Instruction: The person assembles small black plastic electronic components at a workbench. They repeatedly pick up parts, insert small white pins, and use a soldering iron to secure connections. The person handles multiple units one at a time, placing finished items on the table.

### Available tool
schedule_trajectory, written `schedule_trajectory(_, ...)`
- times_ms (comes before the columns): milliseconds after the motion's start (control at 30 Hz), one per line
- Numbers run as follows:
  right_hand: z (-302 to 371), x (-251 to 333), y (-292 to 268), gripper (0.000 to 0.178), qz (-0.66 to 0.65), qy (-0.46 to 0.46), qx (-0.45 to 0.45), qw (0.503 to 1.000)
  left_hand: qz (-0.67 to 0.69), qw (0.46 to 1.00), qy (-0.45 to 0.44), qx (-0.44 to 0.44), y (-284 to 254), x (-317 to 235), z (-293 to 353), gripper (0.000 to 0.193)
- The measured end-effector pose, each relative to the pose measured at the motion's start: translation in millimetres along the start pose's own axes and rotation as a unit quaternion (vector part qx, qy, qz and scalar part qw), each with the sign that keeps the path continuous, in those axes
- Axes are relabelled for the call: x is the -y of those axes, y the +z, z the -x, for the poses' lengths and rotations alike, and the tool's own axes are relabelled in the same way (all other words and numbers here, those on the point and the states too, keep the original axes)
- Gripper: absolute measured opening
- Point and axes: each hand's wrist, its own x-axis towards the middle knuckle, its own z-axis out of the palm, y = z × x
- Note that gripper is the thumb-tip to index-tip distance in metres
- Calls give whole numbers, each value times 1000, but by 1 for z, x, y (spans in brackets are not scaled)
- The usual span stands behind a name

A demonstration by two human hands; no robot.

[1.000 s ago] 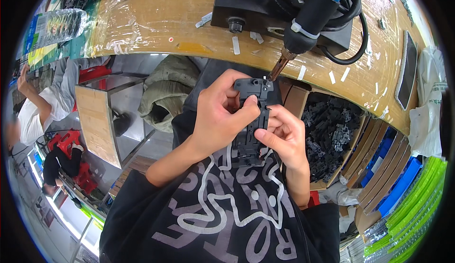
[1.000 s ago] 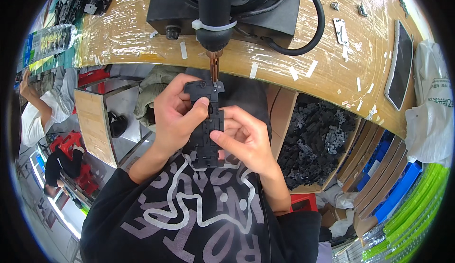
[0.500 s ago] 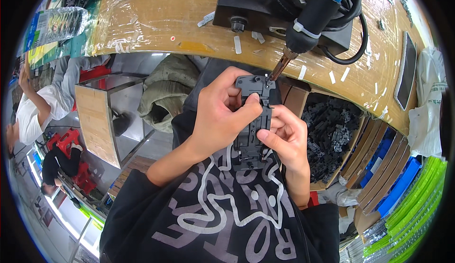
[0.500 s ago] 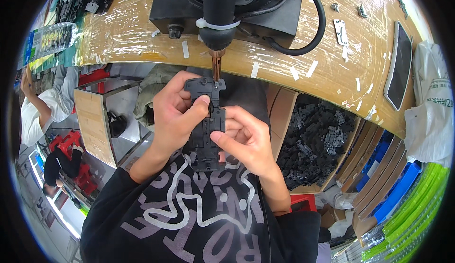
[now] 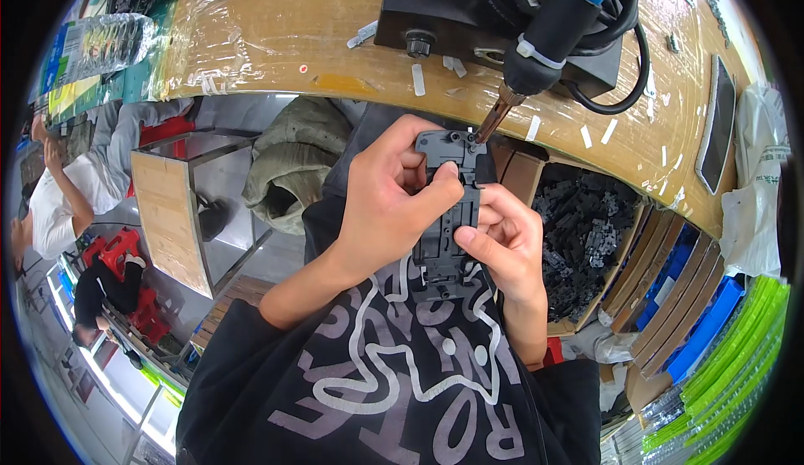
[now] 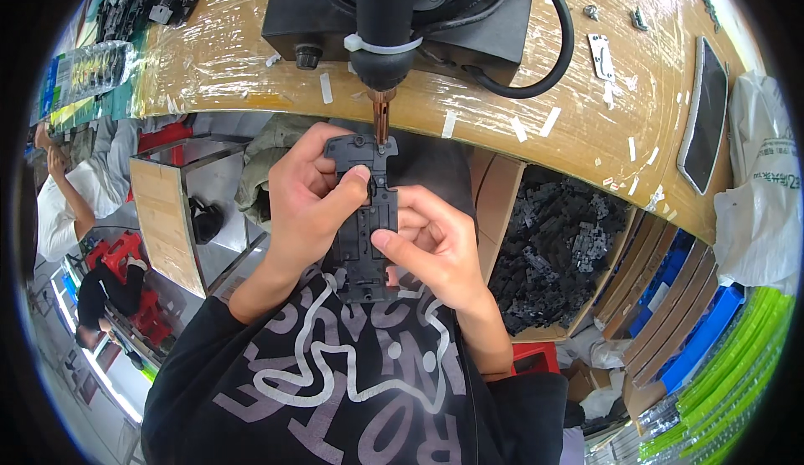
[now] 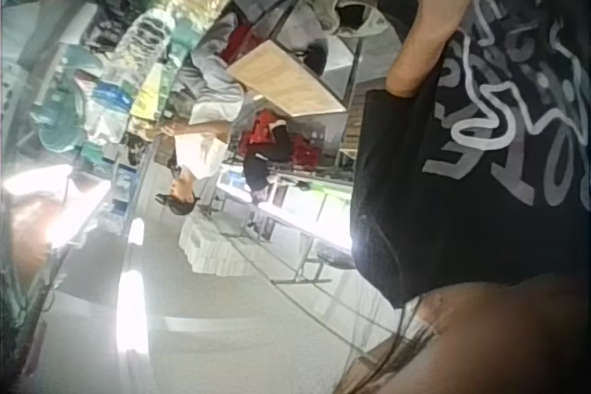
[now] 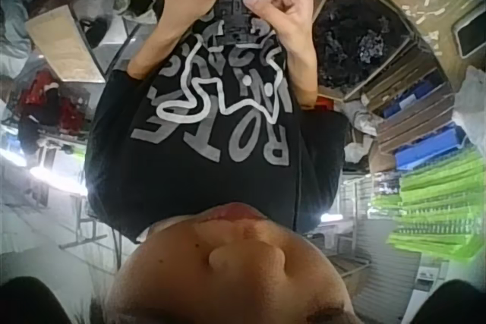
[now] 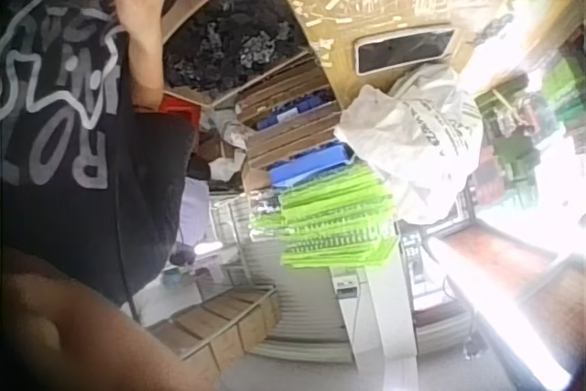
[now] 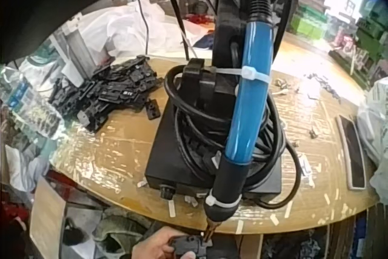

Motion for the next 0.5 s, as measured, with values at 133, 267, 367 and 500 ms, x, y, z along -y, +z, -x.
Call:
schedule_trajectory(133,2,0,2,28,-10,7,-4,1000,-8,1000,-10,0,0,1,1,17)
schedule_trajectory(267,3,2,2,28,-9,8,1,1000,-16,1000,-9,2,-1,1,2,17)
schedule_trajectory(367,2,5,3,27,-8,19,-3,1000,-7,1000,-10,-1,0,-1,1,17)
schedule_trajectory(500,2,2,1,26,-14,8,2,1000,9,1000,-7,4,1,-1,1,16)
